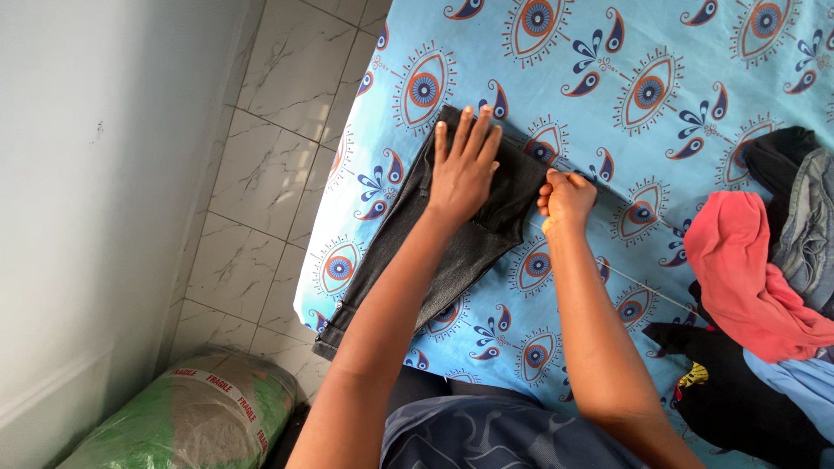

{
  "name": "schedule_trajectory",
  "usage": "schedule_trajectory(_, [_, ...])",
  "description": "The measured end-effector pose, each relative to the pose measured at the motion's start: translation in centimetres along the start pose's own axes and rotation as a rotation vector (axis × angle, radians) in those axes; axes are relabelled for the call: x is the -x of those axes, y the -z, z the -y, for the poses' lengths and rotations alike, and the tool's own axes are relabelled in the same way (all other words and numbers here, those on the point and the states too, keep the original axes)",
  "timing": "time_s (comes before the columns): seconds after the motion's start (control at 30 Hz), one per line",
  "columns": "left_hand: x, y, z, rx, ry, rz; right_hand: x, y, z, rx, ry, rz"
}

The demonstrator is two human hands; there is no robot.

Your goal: The person takes a pair of trousers from a pile on the bed, spreads them flat, folds them in half lengthwise, and then rolls them into a bundle before placing them in a drawer.

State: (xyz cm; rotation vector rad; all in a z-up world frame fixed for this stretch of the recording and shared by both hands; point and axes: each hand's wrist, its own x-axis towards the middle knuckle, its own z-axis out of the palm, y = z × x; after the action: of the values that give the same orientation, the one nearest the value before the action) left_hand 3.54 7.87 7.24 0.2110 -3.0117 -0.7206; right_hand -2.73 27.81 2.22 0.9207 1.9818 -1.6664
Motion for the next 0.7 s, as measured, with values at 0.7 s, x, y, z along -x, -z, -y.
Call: schedule_trajectory(0.7, [0.4,-1.5,2.1,-0.24,-0.204,0.077,6.5,-5.4,-0.2,0.979,1.221,0.144])
